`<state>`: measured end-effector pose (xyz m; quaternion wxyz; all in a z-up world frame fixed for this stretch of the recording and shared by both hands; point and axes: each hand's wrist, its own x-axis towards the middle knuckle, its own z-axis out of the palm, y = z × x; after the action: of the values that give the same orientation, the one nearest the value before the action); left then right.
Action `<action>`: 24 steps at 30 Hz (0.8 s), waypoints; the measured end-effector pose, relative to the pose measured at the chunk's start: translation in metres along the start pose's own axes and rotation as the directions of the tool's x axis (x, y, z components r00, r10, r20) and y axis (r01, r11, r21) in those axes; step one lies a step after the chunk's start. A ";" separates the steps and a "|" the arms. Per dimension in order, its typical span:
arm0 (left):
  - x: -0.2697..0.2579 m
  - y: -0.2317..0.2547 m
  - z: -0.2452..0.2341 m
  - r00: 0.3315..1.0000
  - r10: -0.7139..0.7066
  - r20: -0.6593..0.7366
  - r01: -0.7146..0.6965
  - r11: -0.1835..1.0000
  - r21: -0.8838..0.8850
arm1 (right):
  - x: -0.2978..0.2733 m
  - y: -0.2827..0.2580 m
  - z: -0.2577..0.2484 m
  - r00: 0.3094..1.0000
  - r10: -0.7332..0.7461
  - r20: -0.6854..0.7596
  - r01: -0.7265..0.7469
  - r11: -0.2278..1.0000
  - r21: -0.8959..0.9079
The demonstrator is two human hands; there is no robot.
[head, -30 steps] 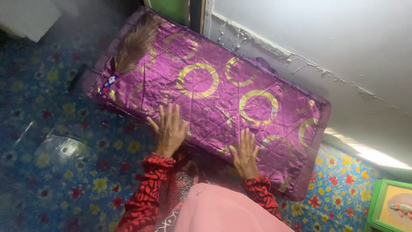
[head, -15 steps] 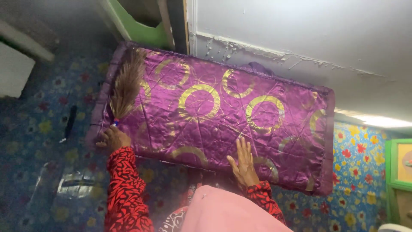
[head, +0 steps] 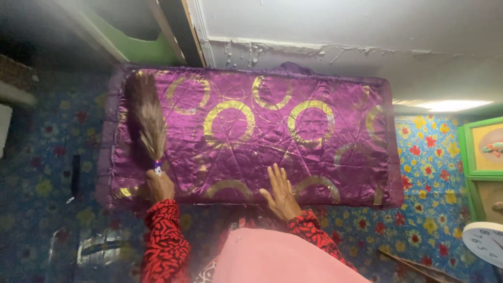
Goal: The person uses a feather duster to wipe a purple patterned surface. They repeatedly sweep the duster across the surface in a consistent motion, maintaining contact with the surface throughout the clip.
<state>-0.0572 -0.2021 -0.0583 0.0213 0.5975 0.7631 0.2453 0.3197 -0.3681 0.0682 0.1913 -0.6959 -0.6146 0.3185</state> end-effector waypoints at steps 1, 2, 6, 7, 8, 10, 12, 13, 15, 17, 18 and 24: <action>-0.020 0.013 0.000 1.000 0.004 0.004 -0.004 1.000 0.003 | -0.003 0.001 0.001 1.000 0.005 0.001 -0.005 1.000 0.004; -0.036 0.030 0.001 0.999 -0.008 0.049 0.014 0.994 -0.112 | -0.002 0.002 0.001 1.000 -0.007 0.009 0.007 1.000 -0.008; -0.089 0.090 0.008 0.991 0.044 0.127 0.004 0.936 -0.352 | -0.005 0.004 -0.013 0.999 -0.018 -0.028 0.016 0.999 -0.042; -0.093 0.098 0.012 0.990 0.052 0.132 -0.002 0.935 -0.355 | -0.008 0.004 -0.024 0.999 -0.010 -0.034 0.008 0.999 -0.041; -0.099 0.106 0.014 0.992 0.061 0.113 -0.017 0.934 -0.356 | -0.014 0.004 -0.035 0.996 -0.014 -0.087 0.007 0.997 -0.082; -0.119 0.120 0.017 0.992 0.076 0.102 -0.035 0.934 -0.356 | -0.024 0.011 -0.057 0.990 -0.010 -0.142 -0.007 0.993 -0.120; -0.144 0.133 0.019 0.938 0.221 0.269 -0.155 0.957 -0.245 | -0.035 0.024 -0.078 0.962 0.008 -0.273 -0.057 0.983 -0.173; -0.165 0.134 0.019 0.933 0.230 0.275 -0.162 0.955 -0.247 | -0.044 0.030 -0.086 0.960 0.019 -0.278 -0.069 0.983 -0.170; -0.202 0.144 0.027 0.691 0.539 0.482 -0.409 0.841 -0.355 | -0.055 0.044 -0.108 0.936 0.033 -0.350 -0.123 0.963 -0.239; -0.217 0.178 -0.015 0.533 0.671 0.515 -0.550 0.738 -0.392 | -0.068 0.056 -0.124 0.924 0.062 -0.378 -0.163 0.957 -0.241; -0.223 0.196 -0.034 0.359 0.768 0.531 -0.665 0.610 -0.431 | -0.073 0.062 -0.131 0.911 0.080 -0.405 -0.192 0.950 -0.245; -0.192 0.211 0.068 0.778 0.483 0.401 -0.368 0.868 -0.332 | -0.105 0.079 -0.162 0.872 0.067 -0.485 -0.214 0.943 -0.254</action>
<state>0.2101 -0.3204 -0.0836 0.2204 0.7898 0.5437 0.1794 0.4828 -0.4642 0.1554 0.2029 -0.8162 -0.5380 0.0566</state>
